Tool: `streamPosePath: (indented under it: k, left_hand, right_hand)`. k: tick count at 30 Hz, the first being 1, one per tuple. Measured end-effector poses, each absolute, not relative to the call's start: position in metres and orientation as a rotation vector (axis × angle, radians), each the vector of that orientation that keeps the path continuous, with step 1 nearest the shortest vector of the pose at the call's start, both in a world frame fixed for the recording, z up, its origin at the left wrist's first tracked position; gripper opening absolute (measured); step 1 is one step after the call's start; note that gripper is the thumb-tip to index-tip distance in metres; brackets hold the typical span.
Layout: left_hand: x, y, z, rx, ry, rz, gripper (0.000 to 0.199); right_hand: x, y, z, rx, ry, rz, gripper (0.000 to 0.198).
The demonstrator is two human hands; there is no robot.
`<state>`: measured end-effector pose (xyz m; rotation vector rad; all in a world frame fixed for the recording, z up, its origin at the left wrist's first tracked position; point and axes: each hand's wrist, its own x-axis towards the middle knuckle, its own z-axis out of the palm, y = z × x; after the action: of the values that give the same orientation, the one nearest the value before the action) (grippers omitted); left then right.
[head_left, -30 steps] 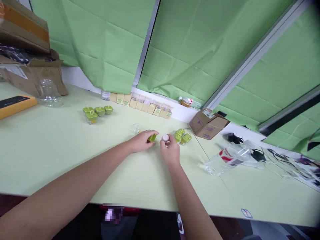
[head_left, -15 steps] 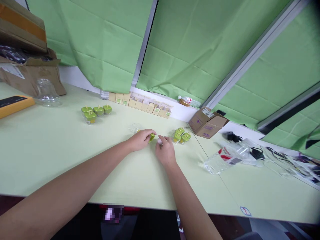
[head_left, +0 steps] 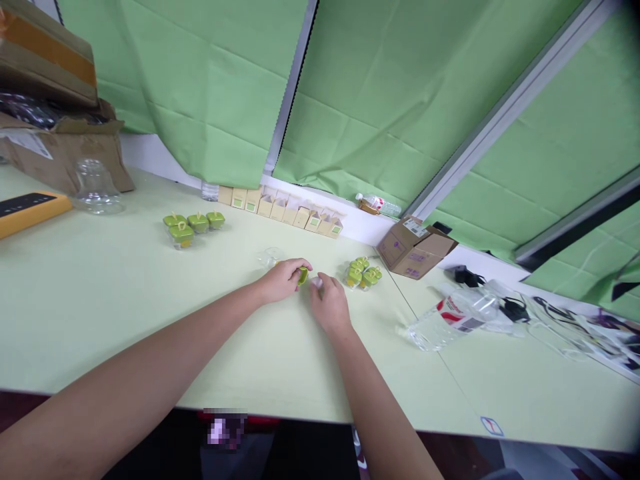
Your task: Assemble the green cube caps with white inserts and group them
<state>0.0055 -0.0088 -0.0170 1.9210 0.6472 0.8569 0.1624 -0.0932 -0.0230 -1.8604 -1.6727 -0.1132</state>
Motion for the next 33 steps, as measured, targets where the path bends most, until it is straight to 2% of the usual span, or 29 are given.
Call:
streamPosePath:
  k: [2,7,10,16,33]
  left_hand:
    - [0.007,-0.008,-0.018,1.865,0.642,0.848,0.028]
    - [0.014,-0.007,-0.020,1.650,0.614,0.872,0.025]
    - [0.018,-0.007,-0.019,1.528,0.588,0.870,0.025]
    - [0.020,-0.018,-0.008,1.398,0.537,0.832,0.029]
    - [0.027,-0.033,-0.009,1.513,0.433,0.812,0.033]
  right_hand:
    - [0.162,-0.094,-0.023,-1.802,-1.642,-0.180,0.039]
    - [0.155,-0.096,-0.018,-1.500,-1.640,-0.327,0.020]
    - [0.149,-0.096,-0.017,-1.398,-1.703,-0.305,0.021]
    - [0.142,-0.096,-0.019,-1.401,-1.648,-0.192,0.027]
    - [0.139,-0.094,-0.015,-1.480,-1.483,-0.022,0.015]
